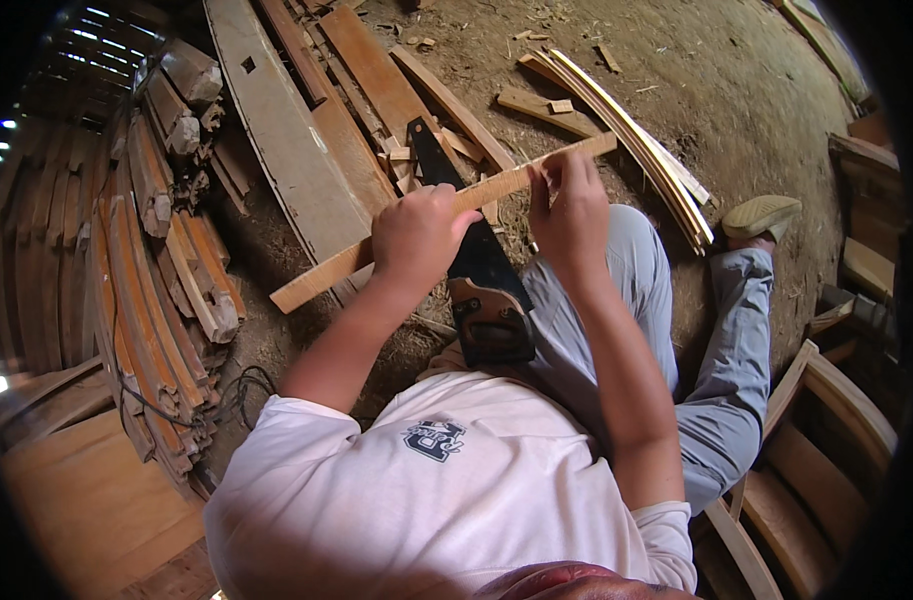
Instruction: The person sits on the floor of a workshop and uses a hand saw to cut thin wooden strips. They repeatedly pick up strips, position them against a larger piece of wood, and saw them into smaller segments.
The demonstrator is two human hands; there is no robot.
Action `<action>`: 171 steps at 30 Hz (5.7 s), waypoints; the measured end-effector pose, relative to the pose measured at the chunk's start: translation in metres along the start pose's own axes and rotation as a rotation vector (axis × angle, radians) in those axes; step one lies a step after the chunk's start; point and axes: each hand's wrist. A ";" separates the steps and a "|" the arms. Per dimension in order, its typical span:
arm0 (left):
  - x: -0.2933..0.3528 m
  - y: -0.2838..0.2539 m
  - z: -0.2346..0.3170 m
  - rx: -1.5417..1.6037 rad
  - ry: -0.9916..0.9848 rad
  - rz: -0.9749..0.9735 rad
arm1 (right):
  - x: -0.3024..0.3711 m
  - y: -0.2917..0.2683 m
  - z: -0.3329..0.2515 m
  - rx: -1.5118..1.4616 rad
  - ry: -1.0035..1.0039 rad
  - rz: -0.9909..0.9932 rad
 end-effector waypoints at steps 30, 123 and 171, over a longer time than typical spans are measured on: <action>0.019 0.002 0.004 0.899 0.075 -0.308 | 0.037 0.011 -0.005 -1.813 0.952 0.068; -0.035 0.129 -0.161 -0.031 -0.074 0.119 | 0.101 -0.080 -0.096 -0.163 0.217 -0.282; -0.037 0.120 -0.170 -0.084 0.034 0.035 | 0.156 -0.109 -0.060 -0.092 0.306 -0.327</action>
Point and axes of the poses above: each hand's wrist, its own x-axis away from the middle knuckle, its own y-axis out of the palm, z = x × y, and after that the axes turned 14 degrees about -x, right-handed
